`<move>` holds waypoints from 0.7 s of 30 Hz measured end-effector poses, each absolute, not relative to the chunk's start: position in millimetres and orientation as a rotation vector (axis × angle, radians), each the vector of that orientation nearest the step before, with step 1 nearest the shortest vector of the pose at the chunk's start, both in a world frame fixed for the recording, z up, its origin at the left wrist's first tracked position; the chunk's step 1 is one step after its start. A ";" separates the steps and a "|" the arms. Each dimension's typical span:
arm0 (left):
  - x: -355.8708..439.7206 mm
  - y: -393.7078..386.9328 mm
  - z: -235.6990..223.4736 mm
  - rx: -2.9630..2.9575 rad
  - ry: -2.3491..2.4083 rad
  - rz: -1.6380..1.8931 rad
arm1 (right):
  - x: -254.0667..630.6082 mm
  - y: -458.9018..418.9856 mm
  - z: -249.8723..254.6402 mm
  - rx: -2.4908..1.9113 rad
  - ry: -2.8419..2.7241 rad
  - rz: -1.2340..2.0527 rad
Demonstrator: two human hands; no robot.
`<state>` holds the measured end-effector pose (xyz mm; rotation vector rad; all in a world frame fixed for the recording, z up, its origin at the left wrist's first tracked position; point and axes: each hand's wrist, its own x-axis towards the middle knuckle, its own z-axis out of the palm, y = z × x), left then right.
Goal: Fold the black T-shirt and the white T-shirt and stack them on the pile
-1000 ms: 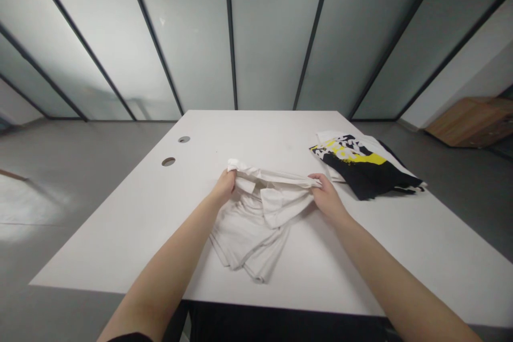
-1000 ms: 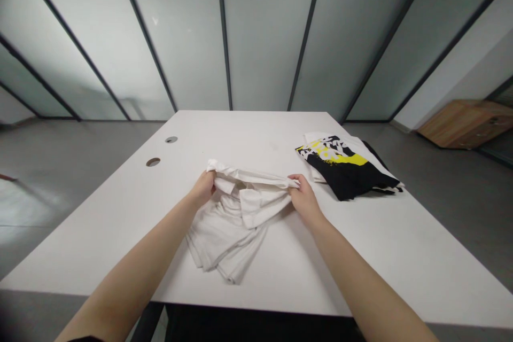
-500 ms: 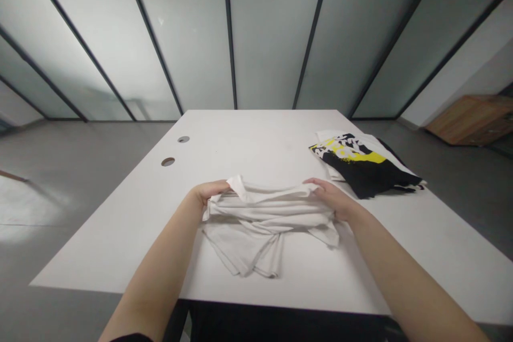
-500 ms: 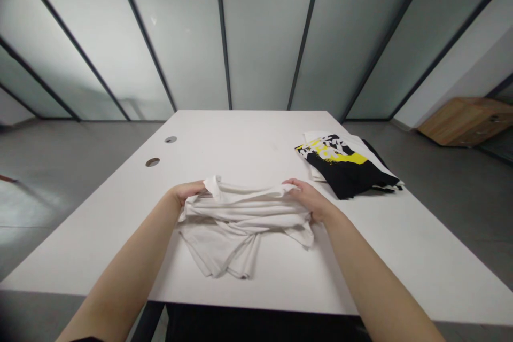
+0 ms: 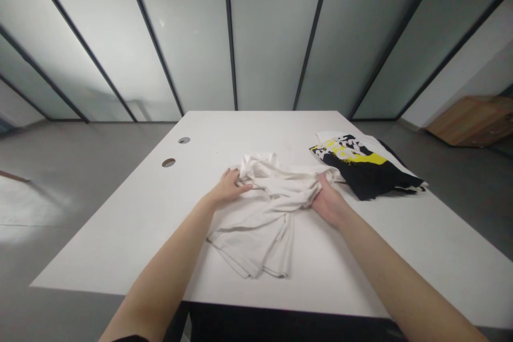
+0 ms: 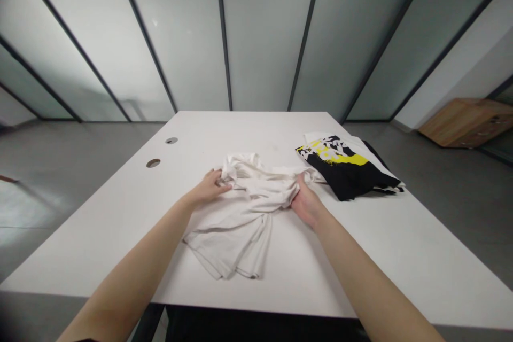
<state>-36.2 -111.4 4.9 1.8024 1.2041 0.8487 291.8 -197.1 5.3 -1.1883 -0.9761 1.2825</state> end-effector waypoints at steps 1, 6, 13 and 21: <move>-27.5 -117.4 1.5 1.926 1.288 0.773 | 284.9 -201.5 4.5 -1.184 -1.002 1.358; 6.7 -145.0 -1.1 2.080 1.023 0.594 | 261.2 -217.1 0.0 -1.269 -1.243 1.326; -0.6 -128.7 15.3 0.962 0.787 1.078 | 284.0 -196.3 -5.8 -1.233 -0.751 1.112; -30.8 -93.7 25.1 0.348 0.681 1.403 | 303.3 -186.5 4.4 -1.190 -0.591 1.102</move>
